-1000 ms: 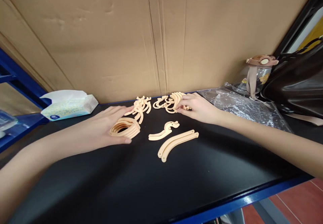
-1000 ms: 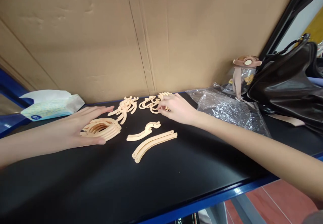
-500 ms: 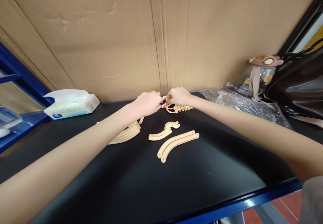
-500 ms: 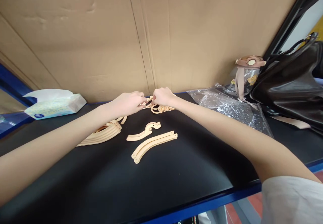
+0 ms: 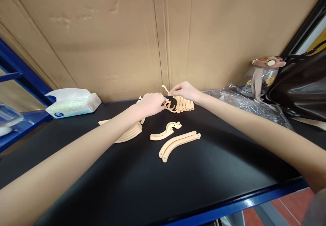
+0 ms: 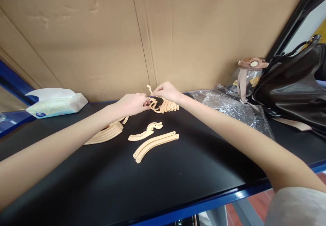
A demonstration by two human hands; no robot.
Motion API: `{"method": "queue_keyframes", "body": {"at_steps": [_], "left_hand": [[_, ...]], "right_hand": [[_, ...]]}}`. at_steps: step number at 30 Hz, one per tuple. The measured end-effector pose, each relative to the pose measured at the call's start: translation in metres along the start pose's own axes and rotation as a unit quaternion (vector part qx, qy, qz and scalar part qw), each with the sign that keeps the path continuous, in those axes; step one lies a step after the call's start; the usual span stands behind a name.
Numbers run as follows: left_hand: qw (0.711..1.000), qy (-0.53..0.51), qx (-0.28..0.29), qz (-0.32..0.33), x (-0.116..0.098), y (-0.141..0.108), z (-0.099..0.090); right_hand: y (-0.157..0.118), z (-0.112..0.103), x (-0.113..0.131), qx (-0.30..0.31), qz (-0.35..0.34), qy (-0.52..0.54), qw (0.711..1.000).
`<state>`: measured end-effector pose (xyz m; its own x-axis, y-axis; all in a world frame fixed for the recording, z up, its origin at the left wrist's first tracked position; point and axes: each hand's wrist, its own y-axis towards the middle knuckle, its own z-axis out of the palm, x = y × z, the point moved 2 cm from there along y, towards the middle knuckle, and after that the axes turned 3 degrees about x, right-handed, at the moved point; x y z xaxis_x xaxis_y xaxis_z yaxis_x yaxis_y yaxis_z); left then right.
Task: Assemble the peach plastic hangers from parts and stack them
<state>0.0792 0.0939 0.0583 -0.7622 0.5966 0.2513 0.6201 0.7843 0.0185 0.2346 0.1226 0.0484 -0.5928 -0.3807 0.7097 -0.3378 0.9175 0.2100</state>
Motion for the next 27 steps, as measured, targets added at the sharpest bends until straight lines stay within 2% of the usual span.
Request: {"method": "queue_keyframes", "body": {"at_steps": [5, 8, 11, 13, 15, 17, 19, 23, 27], "left_hand": [[0.999, -0.022, -0.031, 0.018, -0.027, -0.049, -0.007], [0.992, -0.086, -0.050, 0.074, -0.044, -0.080, -0.004], [0.980, -0.152, -0.113, 0.067, -0.053, -0.101, 0.001], [0.956, -0.254, -0.144, 0.014, -0.053, -0.107, 0.004], [0.917, -0.370, -0.145, -0.035, -0.052, -0.109, 0.008], [0.882, -0.449, -0.132, -0.053, -0.051, -0.109, 0.011], [0.864, -0.484, -0.132, -0.046, -0.051, -0.108, 0.012], [0.867, -0.478, -0.141, -0.012, -0.051, -0.109, 0.009], [0.873, -0.467, -0.137, 0.012, -0.051, -0.112, 0.006]], "right_hand": [[-0.063, -0.011, -0.002, 0.035, -0.062, 0.027, 0.997], [-0.095, -0.013, -0.005, 0.019, -0.058, 0.005, 0.998], [-0.114, -0.009, -0.002, 0.028, -0.065, -0.027, 0.997], [-0.121, -0.004, 0.004, 0.042, -0.087, -0.045, 0.994], [-0.127, 0.001, 0.012, 0.050, -0.124, -0.066, 0.989], [-0.133, 0.006, 0.018, 0.052, -0.159, -0.094, 0.982], [-0.138, 0.010, 0.021, 0.051, -0.188, -0.137, 0.971], [-0.142, 0.009, 0.020, 0.025, -0.205, -0.177, 0.962], [-0.137, 0.003, 0.016, 0.009, -0.192, -0.110, 0.975]]}}
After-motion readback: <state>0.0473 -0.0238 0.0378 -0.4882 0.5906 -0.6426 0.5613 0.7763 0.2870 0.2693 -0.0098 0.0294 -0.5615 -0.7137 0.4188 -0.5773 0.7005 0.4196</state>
